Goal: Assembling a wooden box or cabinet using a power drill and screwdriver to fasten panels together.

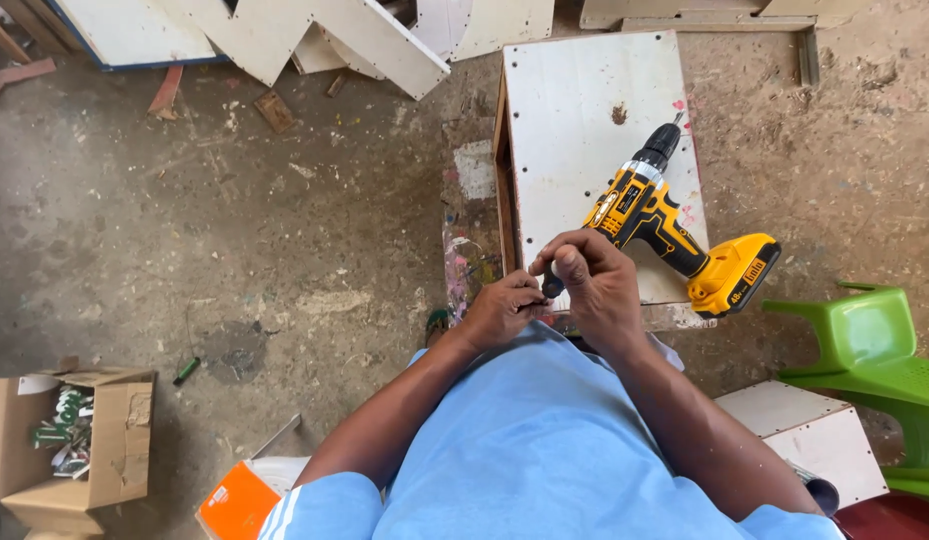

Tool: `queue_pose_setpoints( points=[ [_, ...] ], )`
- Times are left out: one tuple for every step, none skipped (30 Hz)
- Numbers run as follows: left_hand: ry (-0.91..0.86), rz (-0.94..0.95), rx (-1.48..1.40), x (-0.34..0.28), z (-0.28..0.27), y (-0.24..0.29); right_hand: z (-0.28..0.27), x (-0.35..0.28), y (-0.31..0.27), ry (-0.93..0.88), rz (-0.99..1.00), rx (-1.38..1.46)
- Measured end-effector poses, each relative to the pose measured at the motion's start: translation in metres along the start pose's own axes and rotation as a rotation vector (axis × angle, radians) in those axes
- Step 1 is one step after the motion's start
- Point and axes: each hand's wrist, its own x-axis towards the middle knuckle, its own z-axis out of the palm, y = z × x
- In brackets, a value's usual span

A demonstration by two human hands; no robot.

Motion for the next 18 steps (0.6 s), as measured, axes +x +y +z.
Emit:
queue_pose_setpoints(
  points=[
    [0.014,0.018,-0.009,0.002,0.001,-0.003,0.007,-0.007,-0.008,0.108,-0.014,-0.070],
    [0.014,0.016,-0.010,0.002,0.002,-0.002,0.010,-0.008,-0.008,0.107,-0.012,-0.071],
    [0.009,0.034,-0.011,0.001,0.002,-0.001,0.014,-0.010,-0.008,0.122,-0.012,-0.051],
    [0.004,0.051,-0.012,0.001,0.004,0.001,0.017,-0.012,-0.008,0.137,-0.013,-0.030],
    [-0.004,0.040,-0.016,0.000,0.003,0.002,0.013,-0.007,-0.003,0.142,0.000,-0.028],
    [0.010,0.050,0.021,0.000,0.004,0.002,0.008,-0.002,0.002,-0.006,-0.018,0.077],
    [0.025,0.063,0.059,0.001,0.003,0.003,0.004,0.003,0.008,-0.153,-0.040,0.183],
    [0.017,0.055,0.057,0.004,0.003,-0.003,0.003,0.008,0.015,-0.147,-0.032,0.187],
    [0.024,0.062,0.063,0.003,0.004,-0.006,0.001,0.010,0.020,-0.162,-0.109,0.229],
    [0.031,0.068,0.068,0.002,0.006,-0.008,-0.001,0.011,0.026,-0.176,-0.187,0.270],
    [0.026,0.067,0.059,-0.002,0.003,-0.002,0.003,0.004,0.019,-0.170,-0.181,0.263],
    [-0.002,0.076,0.061,-0.005,-0.001,0.004,0.008,-0.002,0.013,-0.057,-0.246,0.185],
    [-0.024,0.089,0.071,-0.004,-0.009,0.009,0.013,-0.003,0.006,0.050,-0.318,0.109],
    [-0.023,0.093,0.068,0.001,-0.008,0.009,0.009,0.000,0.009,0.050,-0.321,0.105],
    [0.000,0.122,0.088,-0.003,-0.008,0.010,0.007,-0.004,0.013,0.164,-0.340,-0.006],
    [0.023,0.151,0.109,-0.007,-0.007,0.010,0.006,-0.009,0.017,0.276,-0.357,-0.118],
    [0.019,0.147,0.108,-0.010,-0.006,0.011,0.009,-0.012,0.013,0.279,-0.352,-0.117],
    [0.033,0.163,0.140,-0.012,-0.005,0.013,0.012,-0.016,0.009,0.310,-0.289,-0.102]
  ],
)
